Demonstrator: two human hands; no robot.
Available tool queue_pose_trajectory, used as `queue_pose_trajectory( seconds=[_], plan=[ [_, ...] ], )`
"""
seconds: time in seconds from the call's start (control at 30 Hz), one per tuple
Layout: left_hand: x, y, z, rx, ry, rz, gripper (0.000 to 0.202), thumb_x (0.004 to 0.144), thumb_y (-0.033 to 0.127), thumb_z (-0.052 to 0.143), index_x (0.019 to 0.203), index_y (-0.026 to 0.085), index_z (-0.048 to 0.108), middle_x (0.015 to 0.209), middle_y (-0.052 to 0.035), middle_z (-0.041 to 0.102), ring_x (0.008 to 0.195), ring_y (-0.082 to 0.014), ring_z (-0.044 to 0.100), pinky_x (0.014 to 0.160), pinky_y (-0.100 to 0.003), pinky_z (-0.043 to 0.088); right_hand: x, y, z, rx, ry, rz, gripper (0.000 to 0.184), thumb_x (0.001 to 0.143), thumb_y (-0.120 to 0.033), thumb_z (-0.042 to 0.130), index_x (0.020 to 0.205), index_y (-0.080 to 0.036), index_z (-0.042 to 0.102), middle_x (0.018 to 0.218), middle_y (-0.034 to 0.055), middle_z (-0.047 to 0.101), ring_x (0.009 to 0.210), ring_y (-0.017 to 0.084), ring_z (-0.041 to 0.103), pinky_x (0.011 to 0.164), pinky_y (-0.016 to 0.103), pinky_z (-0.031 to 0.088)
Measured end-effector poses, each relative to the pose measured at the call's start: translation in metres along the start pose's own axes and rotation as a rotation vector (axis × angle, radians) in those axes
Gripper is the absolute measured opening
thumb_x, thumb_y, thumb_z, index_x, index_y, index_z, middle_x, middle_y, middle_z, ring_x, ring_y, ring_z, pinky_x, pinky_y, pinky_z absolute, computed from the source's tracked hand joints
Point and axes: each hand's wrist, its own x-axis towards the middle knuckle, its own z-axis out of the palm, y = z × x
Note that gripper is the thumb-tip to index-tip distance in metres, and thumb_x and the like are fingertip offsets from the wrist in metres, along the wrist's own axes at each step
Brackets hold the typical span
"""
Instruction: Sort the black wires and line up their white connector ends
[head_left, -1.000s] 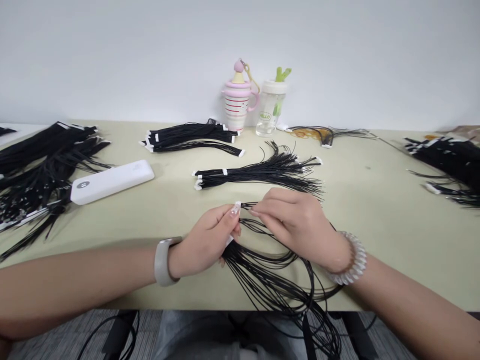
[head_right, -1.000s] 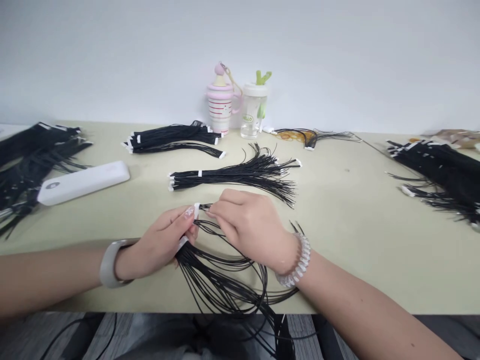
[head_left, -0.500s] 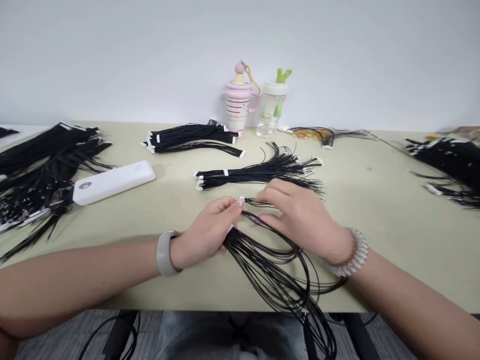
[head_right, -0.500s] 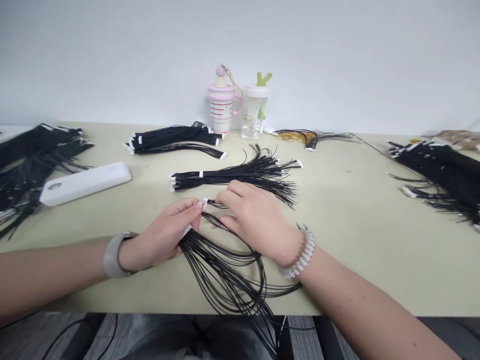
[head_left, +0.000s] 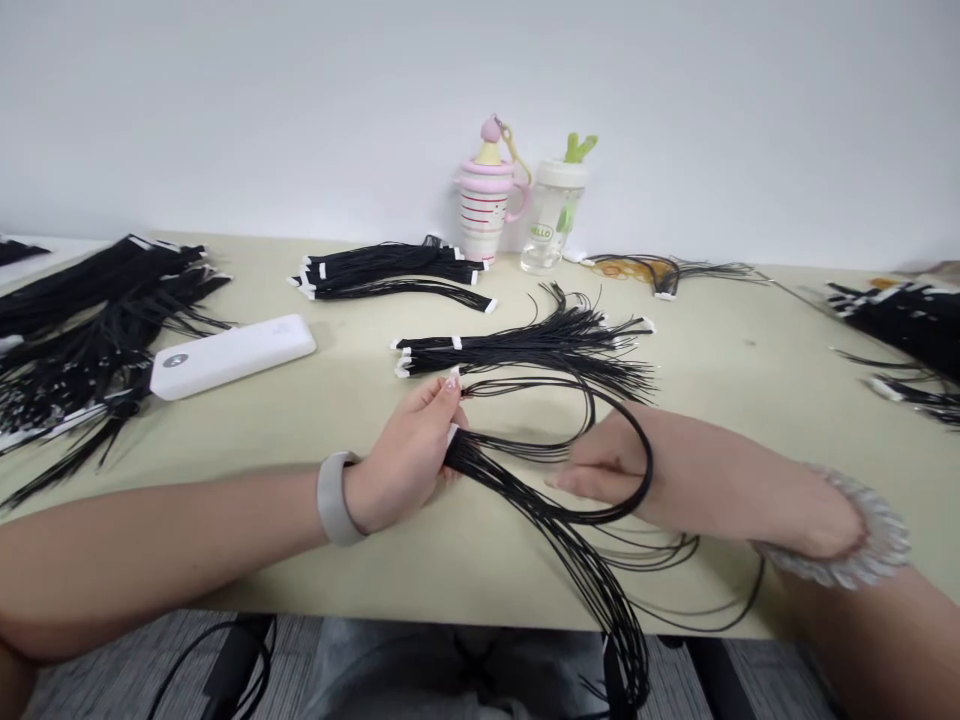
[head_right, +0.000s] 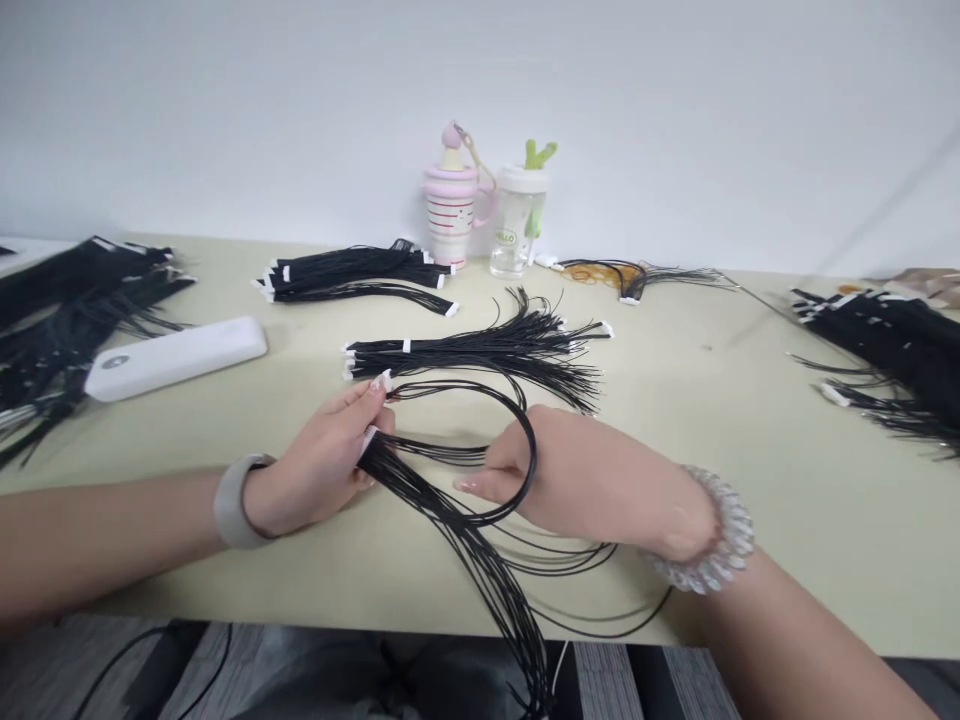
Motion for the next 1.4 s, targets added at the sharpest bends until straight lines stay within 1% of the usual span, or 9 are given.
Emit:
queue_pose_trajectory(
  seconds=[0.13, 0.27, 0.47, 0.73, 0.87, 1.0, 1.13, 1.27, 1.4],
  plan=[
    [-0.001, -0.001, -0.001, 0.078, -0.035, 0.05, 0.04, 0.083, 0.051, 0.04, 0.059, 0.019, 0.038, 0.039, 0.0067, 0.034, 0.031, -0.0064, 0.033, 0.031, -0.019, 0.027, 0.019, -0.009, 0.021, 0.097, 0.129, -0.248, 0.032, 0.089, -0.03, 0.038, 0.064, -0.015, 0.052, 0.054, -0.0047, 0.042, 0.048, 0.005, 0.033, 0.048, 0.019, 0.028],
    [-0.002, -0.004, -0.004, 0.159, -0.064, 0.112, 0.041, 0.083, 0.053, 0.039, 0.061, 0.018, 0.04, 0.047, 0.0057, 0.037, 0.036, -0.0065, 0.036, 0.034, -0.019, 0.031, 0.028, -0.019, 0.035, 0.051, 0.297, -0.238, 0.026, 0.086, -0.021, 0.041, 0.065, -0.014, 0.055, 0.055, -0.0041, 0.047, 0.05, 0.005, 0.035, 0.051, 0.019, 0.027],
    [-0.004, -0.006, -0.006, 0.203, -0.105, 0.126, 0.039, 0.085, 0.051, 0.036, 0.063, 0.019, 0.04, 0.049, 0.0055, 0.037, 0.037, -0.0068, 0.037, 0.035, -0.019, 0.032, 0.026, -0.018, 0.038, 0.118, 0.257, -0.187, 0.031, 0.088, -0.022, 0.038, 0.059, -0.014, 0.048, 0.051, -0.0057, 0.038, 0.048, 0.004, 0.03, 0.047, 0.019, 0.022],
    [-0.005, -0.005, -0.005, 0.231, -0.116, 0.142, 0.038, 0.086, 0.05, 0.036, 0.064, 0.019, 0.039, 0.048, 0.0063, 0.037, 0.036, -0.0064, 0.037, 0.035, -0.019, 0.032, 0.03, -0.02, 0.045, -0.018, 0.37, -0.217, 0.024, 0.081, -0.017, 0.044, 0.058, -0.015, 0.049, 0.052, -0.0049, 0.043, 0.049, 0.005, 0.034, 0.051, 0.02, 0.027],
    [-0.005, -0.002, -0.004, 0.232, -0.152, 0.128, 0.037, 0.085, 0.05, 0.037, 0.063, 0.019, 0.038, 0.046, 0.0069, 0.036, 0.033, -0.0061, 0.036, 0.032, -0.019, 0.029, 0.024, -0.016, 0.033, -0.112, 0.366, -0.223, 0.015, 0.07, -0.01, 0.049, 0.055, -0.015, 0.052, 0.055, -0.0035, 0.048, 0.053, 0.006, 0.038, 0.051, 0.02, 0.028],
    [-0.002, -0.006, -0.003, 0.195, -0.139, 0.132, 0.039, 0.083, 0.053, 0.039, 0.064, 0.019, 0.038, 0.049, 0.007, 0.034, 0.033, -0.0049, 0.034, 0.029, -0.018, 0.028, 0.009, 0.005, -0.001, -0.111, 0.216, -0.098, 0.015, 0.074, -0.015, 0.049, 0.061, -0.017, 0.057, 0.053, -0.0041, 0.052, 0.05, 0.005, 0.04, 0.049, 0.019, 0.031],
    [0.001, -0.011, -0.004, 0.172, -0.14, 0.121, 0.04, 0.082, 0.054, 0.039, 0.063, 0.019, 0.037, 0.049, 0.0069, 0.033, 0.033, -0.0047, 0.032, 0.028, -0.017, 0.027, -0.001, 0.032, -0.033, -0.062, 0.664, 0.206, 0.011, 0.07, -0.015, 0.057, 0.068, -0.016, 0.068, 0.054, 0.0, 0.06, 0.045, 0.007, 0.049, 0.046, 0.023, 0.036],
    [-0.001, -0.009, -0.005, 0.199, -0.158, 0.112, 0.039, 0.083, 0.053, 0.039, 0.064, 0.019, 0.037, 0.047, 0.0074, 0.034, 0.031, -0.0046, 0.033, 0.029, -0.018, 0.027, -0.004, 0.048, -0.046, 0.513, 1.199, 0.075, 0.019, 0.072, -0.014, 0.06, 0.088, -0.01, 0.07, 0.089, 0.0119, 0.068, 0.078, 0.017, 0.061, 0.057, 0.03, 0.039],
    [-0.004, -0.005, -0.004, 0.21, -0.18, 0.096, 0.038, 0.084, 0.052, 0.038, 0.064, 0.02, 0.037, 0.045, 0.0078, 0.034, 0.03, -0.005, 0.034, 0.028, -0.017, 0.027, -0.002, 0.046, -0.046, 0.772, 1.287, -0.027, 0.03, 0.082, -0.013, 0.05, 0.108, -0.017, 0.063, 0.101, 0.0117, 0.065, 0.072, 0.009, 0.058, 0.055, 0.032, 0.035]
  ],
)
